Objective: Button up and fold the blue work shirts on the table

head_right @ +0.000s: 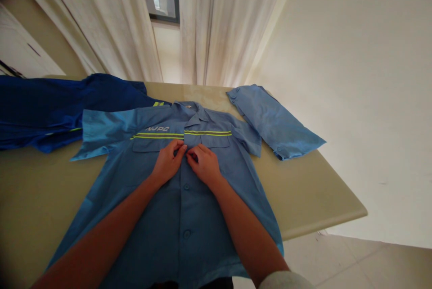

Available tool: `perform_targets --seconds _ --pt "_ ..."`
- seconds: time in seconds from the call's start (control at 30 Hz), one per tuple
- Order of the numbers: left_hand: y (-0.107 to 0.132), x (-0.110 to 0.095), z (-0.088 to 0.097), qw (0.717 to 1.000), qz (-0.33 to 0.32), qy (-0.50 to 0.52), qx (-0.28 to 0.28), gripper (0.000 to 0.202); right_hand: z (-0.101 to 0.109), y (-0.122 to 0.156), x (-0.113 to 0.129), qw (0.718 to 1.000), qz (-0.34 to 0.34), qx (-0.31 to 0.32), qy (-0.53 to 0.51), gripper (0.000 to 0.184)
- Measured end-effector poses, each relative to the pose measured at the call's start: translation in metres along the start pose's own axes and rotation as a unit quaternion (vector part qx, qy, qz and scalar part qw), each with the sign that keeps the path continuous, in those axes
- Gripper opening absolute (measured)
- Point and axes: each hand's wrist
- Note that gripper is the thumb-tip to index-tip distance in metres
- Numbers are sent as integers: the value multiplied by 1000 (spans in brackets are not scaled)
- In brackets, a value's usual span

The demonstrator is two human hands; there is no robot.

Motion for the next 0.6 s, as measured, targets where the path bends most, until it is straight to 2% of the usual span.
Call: perform_targets --seconds 0.13,0.3,0.43,0.5,0.6 --pt "2 -1 -1 1000 -8 7 -4 17 -4 0 -2 999 -22 -23 -11 5" --pt "1 -1 -2 999 -40 23 18 20 2 -1 1 998 -27 -58 0 12" --pt "-3 3 -2 993 -74 65 65 34 24 -1 8 987 23 -160 1 31" --pt "-5 5 -2 990 -81 75 88 34 34 -1 8 974 41 -220 11 42" --pt "-3 3 -2 992 -74 35 96 43 42 -2 1 963 25 -266 -19 48"
Point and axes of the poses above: each hand's wrist, its own y-axis away from the middle knuckle, its own z-axis out of the back of the hand, x = y × z, and after that the axes turned 11 degrees about z, right-handed
